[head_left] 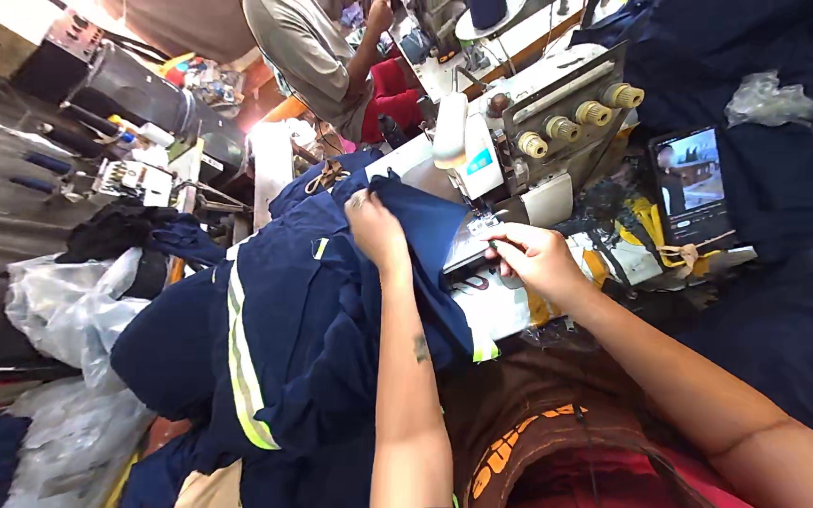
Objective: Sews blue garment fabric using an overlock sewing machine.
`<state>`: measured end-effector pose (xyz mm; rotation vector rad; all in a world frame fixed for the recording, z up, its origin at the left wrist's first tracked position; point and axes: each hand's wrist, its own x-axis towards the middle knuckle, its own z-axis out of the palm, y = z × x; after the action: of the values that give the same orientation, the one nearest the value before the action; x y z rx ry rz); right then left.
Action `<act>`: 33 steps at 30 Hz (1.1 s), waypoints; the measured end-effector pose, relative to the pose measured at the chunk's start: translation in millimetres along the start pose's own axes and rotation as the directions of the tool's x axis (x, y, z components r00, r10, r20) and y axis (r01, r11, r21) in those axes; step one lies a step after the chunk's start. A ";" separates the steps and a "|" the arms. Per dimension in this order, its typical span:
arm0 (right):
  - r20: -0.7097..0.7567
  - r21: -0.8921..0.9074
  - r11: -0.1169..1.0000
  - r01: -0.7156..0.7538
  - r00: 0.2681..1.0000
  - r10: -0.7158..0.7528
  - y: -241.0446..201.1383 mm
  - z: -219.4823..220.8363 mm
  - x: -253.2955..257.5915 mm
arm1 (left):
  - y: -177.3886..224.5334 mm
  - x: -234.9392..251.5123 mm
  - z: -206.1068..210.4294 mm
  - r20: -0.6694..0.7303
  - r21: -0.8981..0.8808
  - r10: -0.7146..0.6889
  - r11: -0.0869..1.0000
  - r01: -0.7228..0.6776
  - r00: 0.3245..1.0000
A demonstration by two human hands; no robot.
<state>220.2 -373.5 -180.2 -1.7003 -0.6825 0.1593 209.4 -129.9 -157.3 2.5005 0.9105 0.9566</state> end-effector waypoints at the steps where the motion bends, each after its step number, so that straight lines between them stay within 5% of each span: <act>1: -0.015 -0.001 0.999 0.053 0.998 -0.053 -7.2 3.0 5.0 | -5.1 -16.6 -15.6 -0.129 -0.077 0.030 0.996 -0.040 0.991; 4: 0.064 0.000 0.995 0.103 0.993 -0.103 -22.1 17.4 25.7 | -11.2 -67.4 -57.6 -0.427 -0.211 0.176 0.934 -0.287 0.887; 7: 0.135 -0.077 0.959 0.273 0.956 -0.261 -16.7 32.1 30.6 | -35.5 -94.0 -84.1 -0.443 -0.183 0.287 0.899 -0.399 0.849; 11: 0.131 -0.265 0.910 0.318 0.947 -0.293 4.6 15.0 -2.7 | -86.0 -97.8 -92.0 0.019 0.014 -0.055 0.998 0.055 0.998; 13: 0.088 -0.388 0.894 0.225 0.974 -0.207 19.9 -2.0 -12.6 | -99.6 -95.3 -71.6 0.266 0.206 -0.194 0.968 0.141 0.944; 15: 0.004 -0.485 0.858 0.168 0.982 -0.189 28.5 -11.2 -15.6 | -98.8 -86.9 -62.9 0.347 0.267 -0.199 0.958 0.107 0.917; 19: -0.051 -0.354 0.932 0.081 0.993 -0.105 15.0 -13.2 -24.2 | -101.3 -42.8 -113.1 -0.042 0.090 -0.047 0.995 0.051 0.998; 22: 0.226 -0.080 0.993 0.083 0.972 -0.063 -4.7 5.3 -50.3 | -118.9 -19.8 -165.5 -0.189 0.259 -0.060 0.960 0.108 0.980; 25: 0.637 0.102 0.966 0.236 0.731 -0.245 -28.4 36.5 -87.6 | -160.0 -29.1 -194.5 0.081 0.520 -0.149 0.850 0.086 0.985; 27: 0.824 0.223 0.908 0.354 0.430 -0.370 -34.0 53.7 -105.1 | -186.8 -49.2 -198.3 0.202 0.563 -0.227 0.823 0.077 0.953; 29: 0.896 0.323 0.866 0.383 0.170 -0.410 -27.0 67.8 -108.6 | -180.6 -72.8 -198.0 0.160 0.544 -0.186 0.836 0.071 0.969; 31: 0.935 0.274 0.904 0.329 0.128 -0.330 -24.0 76.4 -98.3 | -160.1 -90.9 -189.7 0.130 0.469 -0.061 0.883 -0.007 0.990; 33: 0.925 0.171 0.943 0.286 0.282 -0.253 -22.8 85.0 -80.9 | -137.9 -104.1 -169.2 0.226 0.319 0.080 0.936 -0.151 0.971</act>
<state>107.2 -341.0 -201.4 -1.3373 -1.8680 0.9786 -28.1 -85.1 -151.5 2.9019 0.9304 0.5905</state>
